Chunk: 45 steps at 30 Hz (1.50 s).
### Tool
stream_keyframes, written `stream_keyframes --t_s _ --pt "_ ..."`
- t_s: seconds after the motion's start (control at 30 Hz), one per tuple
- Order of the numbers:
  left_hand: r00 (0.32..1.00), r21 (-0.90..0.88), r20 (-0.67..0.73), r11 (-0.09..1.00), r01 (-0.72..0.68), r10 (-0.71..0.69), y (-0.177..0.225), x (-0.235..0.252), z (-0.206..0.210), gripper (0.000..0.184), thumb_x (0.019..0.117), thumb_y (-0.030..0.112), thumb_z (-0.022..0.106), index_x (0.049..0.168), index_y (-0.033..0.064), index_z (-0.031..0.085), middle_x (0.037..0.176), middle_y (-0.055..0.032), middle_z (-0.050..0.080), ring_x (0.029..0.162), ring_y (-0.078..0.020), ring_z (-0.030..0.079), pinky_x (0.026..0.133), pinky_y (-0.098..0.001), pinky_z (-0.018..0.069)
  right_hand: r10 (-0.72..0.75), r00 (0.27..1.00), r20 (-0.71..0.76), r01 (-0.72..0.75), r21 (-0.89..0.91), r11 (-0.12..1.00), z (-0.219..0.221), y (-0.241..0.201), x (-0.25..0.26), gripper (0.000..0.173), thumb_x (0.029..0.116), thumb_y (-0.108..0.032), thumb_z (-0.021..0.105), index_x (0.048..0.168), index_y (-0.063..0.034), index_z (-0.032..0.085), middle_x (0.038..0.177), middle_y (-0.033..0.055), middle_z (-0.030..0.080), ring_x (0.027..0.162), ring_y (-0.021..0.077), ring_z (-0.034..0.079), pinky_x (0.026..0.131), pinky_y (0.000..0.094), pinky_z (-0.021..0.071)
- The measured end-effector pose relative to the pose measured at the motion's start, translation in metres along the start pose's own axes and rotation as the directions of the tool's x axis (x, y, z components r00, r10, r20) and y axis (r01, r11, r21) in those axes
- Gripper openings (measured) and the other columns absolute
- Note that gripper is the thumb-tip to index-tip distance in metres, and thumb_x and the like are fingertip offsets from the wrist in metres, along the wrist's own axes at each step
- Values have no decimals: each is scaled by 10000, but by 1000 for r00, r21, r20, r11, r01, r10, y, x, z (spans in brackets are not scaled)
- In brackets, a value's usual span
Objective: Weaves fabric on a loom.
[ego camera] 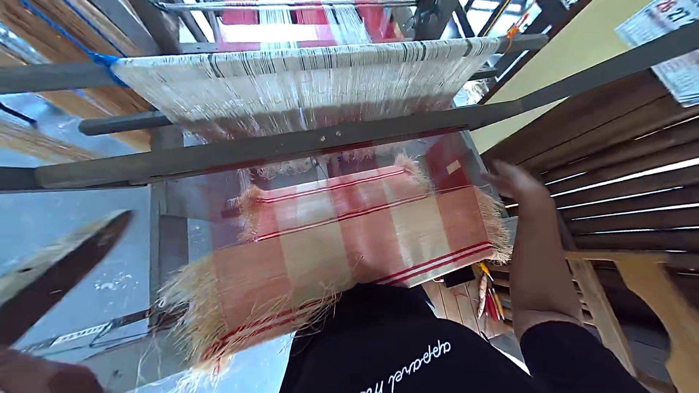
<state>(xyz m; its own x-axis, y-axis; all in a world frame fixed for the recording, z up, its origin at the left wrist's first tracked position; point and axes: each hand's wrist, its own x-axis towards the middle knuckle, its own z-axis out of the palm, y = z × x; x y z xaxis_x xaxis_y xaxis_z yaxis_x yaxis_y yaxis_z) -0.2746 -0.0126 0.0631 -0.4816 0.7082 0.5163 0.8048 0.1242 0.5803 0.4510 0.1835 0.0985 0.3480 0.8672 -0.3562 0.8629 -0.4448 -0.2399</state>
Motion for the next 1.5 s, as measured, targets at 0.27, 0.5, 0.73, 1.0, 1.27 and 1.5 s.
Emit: stream_keyframes --t_s 0.27,0.5,0.73,1.0,1.27,1.5 --pt "955 -547 246 790 277 -164 115 -126 107 722 943 241 722 1382 -115 272 1245 -152 529 1070 -99 635 917 -296 586 -721 533 -443 760 -125 638 69 -220 38 564 1098 -470 377 1396 -48 604 1427 178 604 1405 383 491 1222 633 243" --pt "971 133 169 980 149 -170 59 -192 140 662 955 547 538 1216 -58 598 1135 -278 644 1103 -454 615 1004 -592 457 -619 651 -440 629 -144 764 130 -200 2 639 1079 -533 365 1239 19 645 1251 269 643 1271 464 554 1186 639 289" --pt "960 275 227 956 101 -166 64 -190 144 682 983 592 435 1235 -13 626 1191 -269 648 1156 -455 613 1002 -613 439 -600 698 -391 586 -169 792 160 -137 -85 588 1082 -466 377 1187 35 665 1196 276 659 1221 475 575 1125 650 334" --pt "939 320 283 942 98 -194 58 -195 148 675 997 593 426 1292 9 591 1264 -262 606 1208 -458 572 991 -625 434 -590 662 -462 582 -179 793 164 -146 -74 630 1087 -515 346 1160 31 650 1168 259 663 1197 448 590 1119 621 341" --pt "940 337 293 939 70 -176 57 -197 148 654 1012 607 405 1287 38 571 1265 -235 596 1198 -430 574 968 -592 453 -582 763 -279 561 -160 812 144 -140 -95 706 1062 -593 347 1220 29 639 1257 272 634 1259 451 554 1128 630 334" --pt "933 376 306 924 66 -191 60 -194 149 645 1024 592 346 1287 46 565 1264 -230 591 1202 -429 568 952 -591 453 -582 782 -221 566 -138 813 138 -137 -91 680 1051 -610 374 1269 -20 633 1324 226 617 1317 409 523 1155 602 320"
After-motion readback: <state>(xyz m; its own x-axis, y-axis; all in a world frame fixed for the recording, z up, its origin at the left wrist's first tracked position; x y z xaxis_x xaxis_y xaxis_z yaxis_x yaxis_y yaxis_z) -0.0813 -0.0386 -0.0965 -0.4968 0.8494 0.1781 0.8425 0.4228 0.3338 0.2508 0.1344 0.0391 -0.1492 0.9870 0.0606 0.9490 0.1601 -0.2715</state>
